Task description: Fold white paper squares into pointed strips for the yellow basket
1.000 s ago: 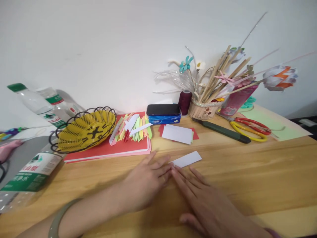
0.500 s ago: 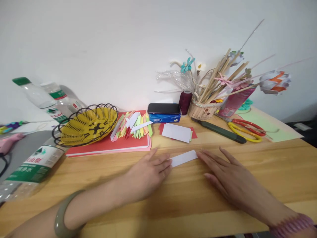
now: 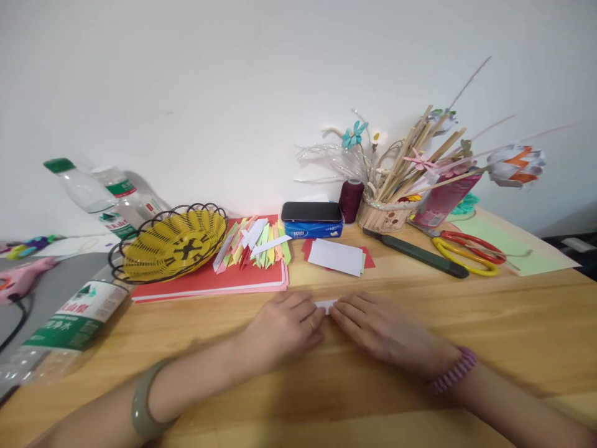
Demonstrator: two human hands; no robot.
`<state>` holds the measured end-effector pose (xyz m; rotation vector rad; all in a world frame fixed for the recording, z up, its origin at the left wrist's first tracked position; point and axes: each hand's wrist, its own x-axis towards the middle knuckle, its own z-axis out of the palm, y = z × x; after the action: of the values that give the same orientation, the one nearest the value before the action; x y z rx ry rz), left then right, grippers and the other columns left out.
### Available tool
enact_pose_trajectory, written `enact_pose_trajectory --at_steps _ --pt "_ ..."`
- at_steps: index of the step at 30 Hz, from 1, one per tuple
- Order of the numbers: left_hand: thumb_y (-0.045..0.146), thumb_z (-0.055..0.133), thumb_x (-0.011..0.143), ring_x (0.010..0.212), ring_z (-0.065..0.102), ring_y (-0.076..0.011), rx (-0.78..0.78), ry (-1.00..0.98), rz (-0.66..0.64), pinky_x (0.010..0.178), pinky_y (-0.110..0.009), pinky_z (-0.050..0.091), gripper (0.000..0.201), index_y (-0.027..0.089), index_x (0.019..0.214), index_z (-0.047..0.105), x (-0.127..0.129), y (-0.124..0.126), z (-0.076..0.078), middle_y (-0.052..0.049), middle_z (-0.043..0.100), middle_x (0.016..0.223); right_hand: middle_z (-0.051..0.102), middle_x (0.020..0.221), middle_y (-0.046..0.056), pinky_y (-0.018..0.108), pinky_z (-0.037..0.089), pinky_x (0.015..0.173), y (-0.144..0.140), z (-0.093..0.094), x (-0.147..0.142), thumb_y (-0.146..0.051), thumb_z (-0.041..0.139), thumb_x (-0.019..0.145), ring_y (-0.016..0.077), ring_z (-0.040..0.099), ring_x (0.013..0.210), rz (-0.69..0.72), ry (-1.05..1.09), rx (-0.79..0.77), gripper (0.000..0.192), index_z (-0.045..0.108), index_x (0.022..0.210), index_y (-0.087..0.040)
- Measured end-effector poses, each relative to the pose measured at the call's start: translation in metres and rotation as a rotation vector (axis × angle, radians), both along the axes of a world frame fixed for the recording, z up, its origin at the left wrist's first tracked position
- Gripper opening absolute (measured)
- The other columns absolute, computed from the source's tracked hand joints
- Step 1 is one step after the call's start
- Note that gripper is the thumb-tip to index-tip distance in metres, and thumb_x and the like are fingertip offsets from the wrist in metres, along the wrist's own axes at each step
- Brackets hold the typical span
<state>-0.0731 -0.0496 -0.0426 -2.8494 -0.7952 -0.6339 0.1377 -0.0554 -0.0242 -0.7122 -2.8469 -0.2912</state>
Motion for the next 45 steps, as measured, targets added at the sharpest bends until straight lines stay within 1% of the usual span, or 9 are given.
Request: enact_pose_trajectory --at_steps 3,6,10,19,27,32,36,41,45 --pt "0.021 0.040 0.092 0.082 0.063 -0.0175 -0.167 -0.041 0.026 0.076 -0.029 0.050 0.026 0.014 0.091 0.065 -0.002 0.000 0.007 -0.007 0.068 0.082 0.065 0.076 0.007 0.033 0.048 0.061 -0.002 0.002 -0.008 -0.010 0.042 0.085 0.0192 0.059 0.068 -0.090 0.075 -0.055 0.020 0.062 0.085 -0.013" --pt "0.018 0.045 0.089 0.069 0.062 -0.0132 -0.478 -0.190 0.091 0.069 -0.024 0.048 0.022 0.017 0.085 0.066 -0.002 -0.001 0.018 -0.002 0.069 0.078 0.064 0.075 0.005 0.029 0.046 0.059 -0.005 0.007 -0.013 -0.013 0.043 0.084 0.0169 0.059 0.067 -0.201 0.173 -0.133 0.018 0.061 0.086 -0.015" --pt "0.018 0.051 0.083 0.065 0.060 -0.0115 -0.845 -0.406 0.206 0.061 -0.020 0.045 0.015 0.016 0.082 0.066 0.000 -0.005 0.028 -0.001 0.068 0.075 0.067 0.078 0.004 0.027 0.046 0.063 -0.008 0.016 -0.020 -0.018 0.043 0.085 0.0158 0.061 0.071 -0.270 0.381 -0.432 0.020 0.063 0.087 -0.017" --pt "0.024 0.055 0.078 0.048 0.038 -0.0057 -1.235 -0.567 0.199 0.046 -0.017 0.026 0.016 0.015 0.065 0.052 -0.001 -0.003 0.040 0.007 0.045 0.051 0.064 0.067 0.001 0.024 0.043 0.054 -0.008 0.032 -0.011 -0.026 0.045 0.083 0.0140 0.057 0.061 -0.381 0.495 -0.731 0.024 0.065 0.074 -0.018" --pt "0.028 0.057 0.073 0.049 0.044 -0.0066 -1.356 -0.551 0.200 0.048 -0.018 0.029 0.018 0.014 0.063 0.052 -0.006 0.002 0.049 0.003 0.055 0.056 0.066 0.068 0.001 0.027 0.045 0.058 0.000 0.033 0.038 -0.038 0.051 0.080 0.0164 0.059 0.064 -0.520 0.523 -0.794 0.025 0.066 0.071 -0.020" --pt "0.025 0.058 0.070 0.051 0.047 -0.0073 -1.349 -0.628 0.211 0.051 -0.019 0.032 0.013 0.014 0.063 0.054 -0.009 0.008 0.048 0.002 0.057 0.056 0.067 0.068 0.005 0.031 0.047 0.055 0.004 0.030 0.061 -0.049 0.055 0.072 0.0195 0.060 0.062 -0.719 0.670 -0.692 0.032 0.066 0.069 -0.019" --pt "0.025 0.057 0.070 0.051 0.050 -0.0082 -1.378 -0.589 0.201 0.051 -0.019 0.033 0.012 0.014 0.065 0.054 -0.003 0.006 0.049 0.001 0.060 0.058 0.069 0.087 0.005 0.031 0.048 0.063 -0.007 0.038 0.035 -0.048 0.049 0.081 0.0196 0.062 0.075 -0.599 0.634 -0.832 0.036 0.066 0.093 -0.020" --pt "0.019 0.054 0.069 0.051 0.046 -0.0071 -1.284 -0.520 0.261 0.049 -0.017 0.031 0.006 0.014 0.067 0.058 0.002 -0.005 0.051 0.004 0.056 0.057 0.062 0.062 -0.001 0.025 0.040 0.051 -0.018 0.040 -0.009 -0.030 0.045 0.082 0.0127 0.054 0.055 -0.441 0.519 -0.906 0.023 0.062 0.071 -0.019" --pt "0.015 0.050 0.069 0.055 0.047 -0.0082 -1.187 -0.426 0.261 0.050 -0.017 0.033 0.014 0.014 0.067 0.064 0.002 -0.010 0.052 0.003 0.059 0.061 0.063 0.066 0.000 0.025 0.040 0.053 -0.018 0.037 -0.019 -0.025 0.045 0.080 0.0135 0.055 0.059 -0.427 0.519 -0.838 0.019 0.062 0.072 -0.019"
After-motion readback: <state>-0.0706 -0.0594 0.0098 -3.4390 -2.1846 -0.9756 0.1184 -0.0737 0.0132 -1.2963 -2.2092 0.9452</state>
